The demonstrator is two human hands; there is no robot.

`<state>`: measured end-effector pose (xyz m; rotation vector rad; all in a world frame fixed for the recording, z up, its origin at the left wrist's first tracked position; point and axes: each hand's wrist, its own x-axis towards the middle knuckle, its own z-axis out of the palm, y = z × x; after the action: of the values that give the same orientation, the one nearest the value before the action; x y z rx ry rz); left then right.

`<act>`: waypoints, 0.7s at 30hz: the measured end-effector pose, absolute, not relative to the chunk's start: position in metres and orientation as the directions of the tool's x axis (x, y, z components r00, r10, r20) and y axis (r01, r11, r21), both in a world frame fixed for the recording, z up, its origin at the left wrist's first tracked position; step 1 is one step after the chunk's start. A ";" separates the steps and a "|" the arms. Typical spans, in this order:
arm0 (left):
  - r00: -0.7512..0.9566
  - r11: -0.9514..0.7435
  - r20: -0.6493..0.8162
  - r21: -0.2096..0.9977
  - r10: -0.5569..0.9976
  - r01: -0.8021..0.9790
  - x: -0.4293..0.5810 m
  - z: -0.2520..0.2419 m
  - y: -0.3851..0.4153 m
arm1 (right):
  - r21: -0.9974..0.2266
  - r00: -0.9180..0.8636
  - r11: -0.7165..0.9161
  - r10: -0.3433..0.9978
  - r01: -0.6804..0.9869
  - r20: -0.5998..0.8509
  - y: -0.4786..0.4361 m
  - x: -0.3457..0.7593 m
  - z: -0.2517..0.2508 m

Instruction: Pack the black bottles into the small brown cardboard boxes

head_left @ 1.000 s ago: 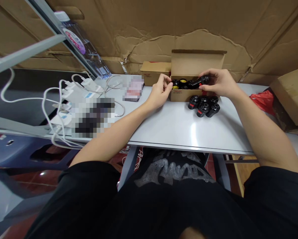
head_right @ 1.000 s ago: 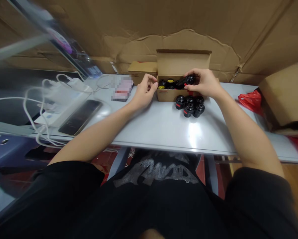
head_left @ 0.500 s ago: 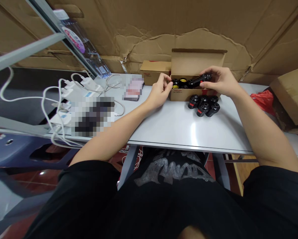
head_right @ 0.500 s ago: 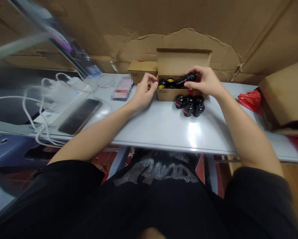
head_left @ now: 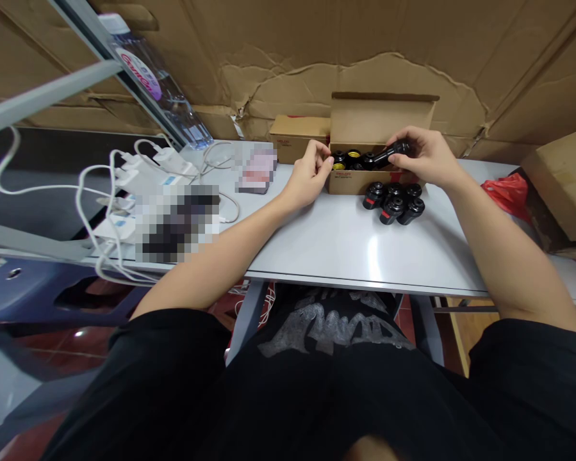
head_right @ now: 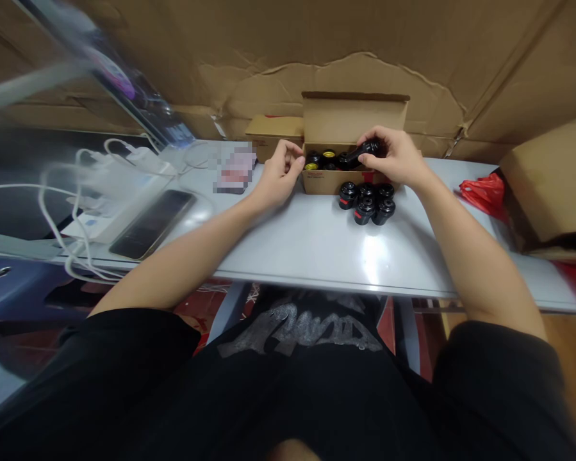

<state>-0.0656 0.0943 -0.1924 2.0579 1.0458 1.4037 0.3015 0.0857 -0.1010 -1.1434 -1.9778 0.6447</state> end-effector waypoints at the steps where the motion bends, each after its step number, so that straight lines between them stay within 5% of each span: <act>1: 0.200 -0.617 0.586 0.710 0.785 0.339 -0.065 -0.192 0.094 | -0.742 -0.325 0.466 0.882 0.482 0.342 0.084 0.301 -0.100; 21: 0.175 -0.569 0.544 0.754 0.821 0.328 -0.064 -0.183 0.086 | -0.803 -0.318 0.394 0.909 0.447 0.269 0.076 0.297 -0.096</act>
<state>-0.0644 0.0860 -0.1826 1.9857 1.0798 1.3834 0.2966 0.0761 -0.0960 -1.1621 -1.9231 0.8041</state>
